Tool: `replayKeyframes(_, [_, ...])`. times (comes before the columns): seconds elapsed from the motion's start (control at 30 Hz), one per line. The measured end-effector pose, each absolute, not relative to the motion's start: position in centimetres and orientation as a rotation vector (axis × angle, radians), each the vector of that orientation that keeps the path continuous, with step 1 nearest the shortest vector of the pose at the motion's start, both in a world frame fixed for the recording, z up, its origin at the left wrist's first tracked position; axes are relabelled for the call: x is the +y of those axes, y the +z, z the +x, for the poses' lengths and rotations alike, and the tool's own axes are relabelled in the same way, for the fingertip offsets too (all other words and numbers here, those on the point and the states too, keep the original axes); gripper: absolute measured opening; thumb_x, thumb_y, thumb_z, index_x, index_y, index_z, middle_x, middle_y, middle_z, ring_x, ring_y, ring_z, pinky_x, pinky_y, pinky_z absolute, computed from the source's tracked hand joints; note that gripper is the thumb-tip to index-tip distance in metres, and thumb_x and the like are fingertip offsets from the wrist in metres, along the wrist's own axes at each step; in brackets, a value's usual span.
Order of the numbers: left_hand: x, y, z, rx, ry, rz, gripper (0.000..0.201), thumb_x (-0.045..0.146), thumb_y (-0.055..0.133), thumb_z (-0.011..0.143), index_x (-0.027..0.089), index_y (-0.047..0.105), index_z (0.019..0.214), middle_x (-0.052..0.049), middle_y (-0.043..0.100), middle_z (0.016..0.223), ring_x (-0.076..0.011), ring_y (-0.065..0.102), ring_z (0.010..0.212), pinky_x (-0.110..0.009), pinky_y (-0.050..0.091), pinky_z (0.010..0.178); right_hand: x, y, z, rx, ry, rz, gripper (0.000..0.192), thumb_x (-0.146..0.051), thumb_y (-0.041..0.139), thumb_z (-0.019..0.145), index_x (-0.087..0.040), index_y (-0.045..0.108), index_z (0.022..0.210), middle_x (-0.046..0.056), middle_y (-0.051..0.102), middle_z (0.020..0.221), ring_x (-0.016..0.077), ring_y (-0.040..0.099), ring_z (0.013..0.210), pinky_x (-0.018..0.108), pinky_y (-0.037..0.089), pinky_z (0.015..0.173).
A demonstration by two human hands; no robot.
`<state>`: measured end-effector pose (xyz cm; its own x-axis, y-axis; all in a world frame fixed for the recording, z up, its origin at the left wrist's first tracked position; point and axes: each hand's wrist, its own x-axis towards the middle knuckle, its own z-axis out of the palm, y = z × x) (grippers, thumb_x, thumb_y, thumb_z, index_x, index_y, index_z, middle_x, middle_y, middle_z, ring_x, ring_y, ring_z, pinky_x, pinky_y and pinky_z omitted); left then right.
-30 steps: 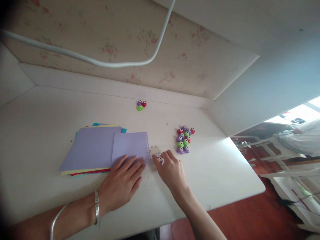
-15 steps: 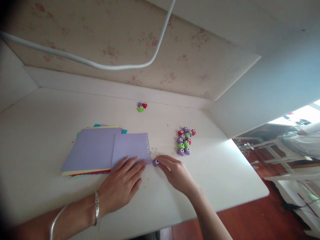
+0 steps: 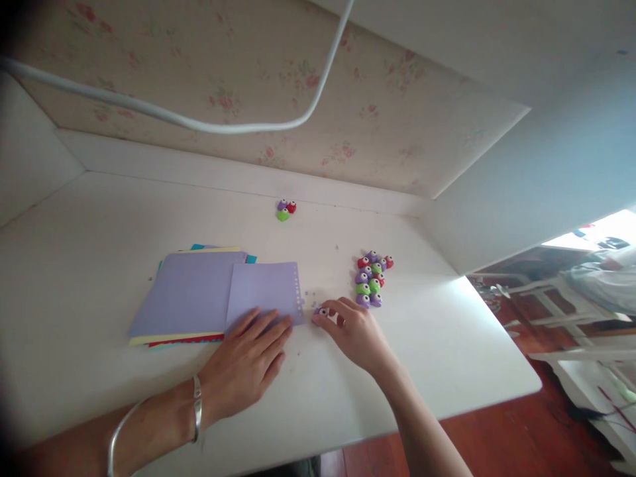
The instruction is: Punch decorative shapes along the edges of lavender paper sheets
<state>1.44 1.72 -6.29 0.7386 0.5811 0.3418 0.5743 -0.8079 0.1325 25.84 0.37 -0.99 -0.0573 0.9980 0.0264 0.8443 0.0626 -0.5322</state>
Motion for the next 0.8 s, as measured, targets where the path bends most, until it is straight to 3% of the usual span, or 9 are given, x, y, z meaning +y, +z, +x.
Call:
replayKeyframes(0.27, [1.8, -6.3, 1.5, 0.971, 0.607, 2.907, 0.039, 0.039, 0.042, 0.100, 0.023, 0.059, 0.131, 0.003, 0.053, 0.141, -0.0202, 0.043, 0.133, -0.043, 0.018, 0.119, 0.4, -1.3, 25.9, -1.968, 0.521, -1.812, 0.016, -0.031, 0.059, 0.093, -0.020, 0.070, 0.097, 0.005, 0.069, 0.088, 0.0156, 0.064, 0.068, 0.030, 0.055, 0.067])
replayKeyframes(0.4, [1.8, -6.3, 1.4, 0.974, 0.607, 2.896, 0.040, 0.039, 0.041, 0.100, 0.023, 0.059, 0.131, 0.003, 0.053, 0.142, -0.0206, 0.042, 0.133, -0.044, 0.019, 0.119, 0.3, -1.2, 26.4, -2.015, 0.675, -1.655, 0.021, -0.026, 0.056, 0.094, -0.023, 0.071, 0.109, 0.008, 0.071, 0.111, 0.0187, 0.070, 0.091, 0.031, 0.059, 0.079])
replayKeyframes(0.57, [1.7, -6.4, 1.5, 0.960, 0.612, 2.885, 0.040, 0.037, 0.040, 0.100, 0.021, 0.058, 0.132, 0.001, 0.053, 0.142, -0.0223, 0.042, 0.133, -0.045, 0.021, 0.119, -0.3, -1.3, 26.5, -2.082, 0.642, -1.595, 0.038, -0.017, 0.055, 0.091, -0.025, 0.064, 0.127, 0.008, 0.064, 0.131, 0.0224, 0.062, 0.119, 0.041, 0.052, 0.103])
replayKeyframes(0.67, [1.7, -6.5, 1.5, 0.946, 0.625, 2.878, 0.040, 0.036, 0.041, 0.100, 0.019, 0.058, 0.132, -0.001, 0.052, 0.143, -0.0222, 0.041, 0.135, -0.042, 0.023, 0.119, -0.5, -1.6, 26.3, -2.051, 0.590, -1.612, 0.043, -0.022, 0.062, 0.089, -0.024, 0.059, 0.132, 0.010, 0.061, 0.134, 0.0242, 0.062, 0.118, 0.042, 0.054, 0.100])
replayKeyframes(0.8, [1.6, -6.6, 1.5, 0.948, 0.639, 2.862, 0.040, 0.034, 0.041, 0.100, 0.018, 0.059, 0.131, -0.001, 0.053, 0.142, -0.0218, 0.040, 0.136, -0.039, 0.025, 0.119, -0.5, -2.3, 25.9, -1.980, 0.613, -1.655, 0.027, -0.025, 0.061, 0.092, -0.024, 0.069, 0.117, 0.009, 0.068, 0.120, 0.0221, 0.069, 0.102, 0.036, 0.061, 0.085])
